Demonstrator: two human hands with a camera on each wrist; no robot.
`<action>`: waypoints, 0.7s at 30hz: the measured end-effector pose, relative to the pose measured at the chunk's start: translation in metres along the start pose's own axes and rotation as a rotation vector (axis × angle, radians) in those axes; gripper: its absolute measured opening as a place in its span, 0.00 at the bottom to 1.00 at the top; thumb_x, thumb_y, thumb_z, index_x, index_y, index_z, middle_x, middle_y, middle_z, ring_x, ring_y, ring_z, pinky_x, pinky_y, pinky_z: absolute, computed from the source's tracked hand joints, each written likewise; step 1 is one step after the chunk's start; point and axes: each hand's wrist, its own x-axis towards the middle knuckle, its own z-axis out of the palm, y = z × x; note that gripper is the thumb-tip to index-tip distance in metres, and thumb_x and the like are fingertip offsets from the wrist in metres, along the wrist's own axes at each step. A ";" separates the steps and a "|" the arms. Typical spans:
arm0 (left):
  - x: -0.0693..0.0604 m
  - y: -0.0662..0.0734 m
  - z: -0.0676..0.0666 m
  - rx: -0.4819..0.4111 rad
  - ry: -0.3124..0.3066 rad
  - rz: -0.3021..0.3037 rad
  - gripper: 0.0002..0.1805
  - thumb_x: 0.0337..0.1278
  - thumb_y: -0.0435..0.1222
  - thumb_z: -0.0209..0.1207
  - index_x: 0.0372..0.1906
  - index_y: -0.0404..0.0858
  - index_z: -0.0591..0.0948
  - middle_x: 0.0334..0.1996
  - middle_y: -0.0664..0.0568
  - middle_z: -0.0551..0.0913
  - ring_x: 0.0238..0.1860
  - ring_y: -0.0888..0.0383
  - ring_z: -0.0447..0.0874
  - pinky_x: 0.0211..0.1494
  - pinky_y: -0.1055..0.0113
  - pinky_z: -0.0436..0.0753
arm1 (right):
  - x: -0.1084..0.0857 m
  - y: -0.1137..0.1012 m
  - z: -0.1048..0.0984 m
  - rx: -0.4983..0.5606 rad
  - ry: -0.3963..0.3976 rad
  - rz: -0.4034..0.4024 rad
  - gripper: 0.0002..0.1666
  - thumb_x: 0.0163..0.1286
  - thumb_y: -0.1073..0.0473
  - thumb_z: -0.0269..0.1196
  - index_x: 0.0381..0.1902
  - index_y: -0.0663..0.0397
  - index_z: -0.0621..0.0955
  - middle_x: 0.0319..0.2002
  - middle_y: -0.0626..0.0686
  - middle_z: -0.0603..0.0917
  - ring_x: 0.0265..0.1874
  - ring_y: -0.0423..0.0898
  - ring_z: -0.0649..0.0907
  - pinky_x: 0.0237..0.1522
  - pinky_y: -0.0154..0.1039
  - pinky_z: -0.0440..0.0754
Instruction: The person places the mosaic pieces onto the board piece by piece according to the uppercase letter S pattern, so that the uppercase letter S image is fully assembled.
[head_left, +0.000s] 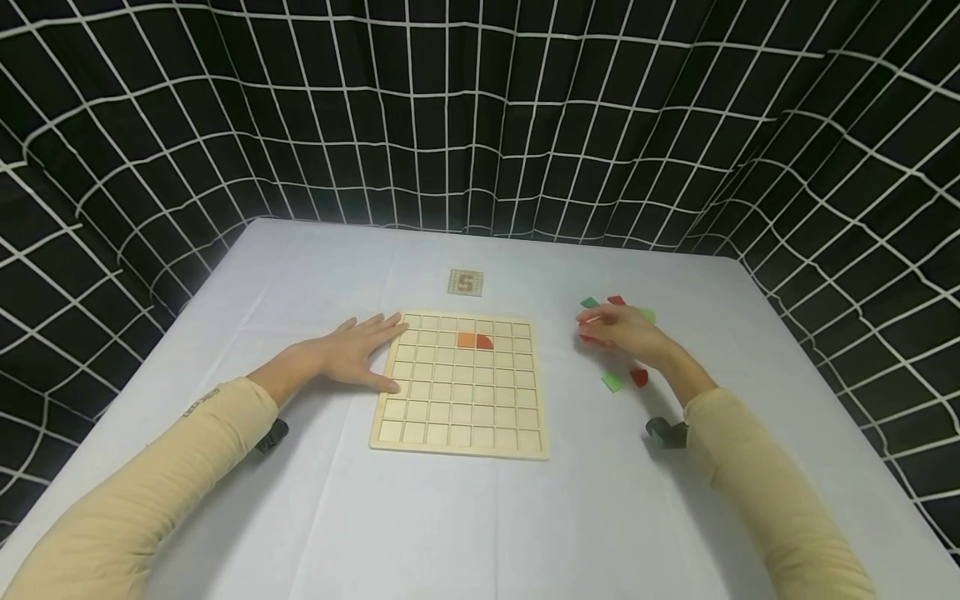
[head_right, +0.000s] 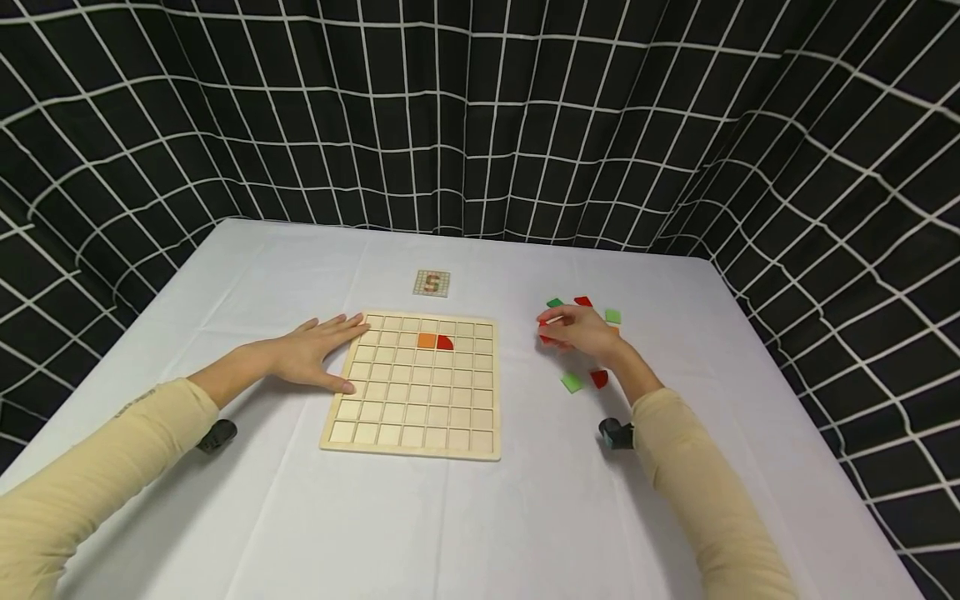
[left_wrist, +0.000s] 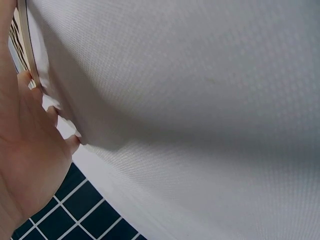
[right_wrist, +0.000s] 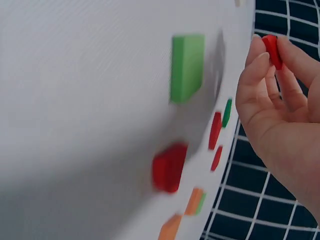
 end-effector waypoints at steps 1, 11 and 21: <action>0.000 0.000 0.000 -0.001 0.002 0.003 0.59 0.45 0.69 0.57 0.76 0.41 0.49 0.75 0.45 0.40 0.73 0.41 0.38 0.69 0.37 0.38 | 0.001 -0.003 0.002 0.011 -0.011 -0.012 0.24 0.68 0.54 0.62 0.59 0.58 0.76 0.46 0.57 0.80 0.39 0.51 0.78 0.42 0.38 0.77; 0.000 0.000 -0.001 0.007 -0.009 -0.006 0.59 0.45 0.70 0.57 0.76 0.42 0.49 0.75 0.47 0.39 0.73 0.42 0.37 0.69 0.39 0.39 | 0.018 -0.027 0.025 0.120 -0.074 -0.064 0.26 0.67 0.54 0.64 0.60 0.56 0.76 0.45 0.54 0.83 0.41 0.51 0.79 0.46 0.39 0.77; -0.001 0.001 0.000 0.001 0.002 -0.006 0.59 0.46 0.69 0.57 0.76 0.40 0.50 0.75 0.44 0.41 0.73 0.40 0.38 0.69 0.37 0.38 | 0.029 -0.051 0.047 0.180 -0.112 -0.069 0.22 0.61 0.58 0.69 0.51 0.62 0.78 0.39 0.52 0.85 0.38 0.48 0.78 0.46 0.40 0.76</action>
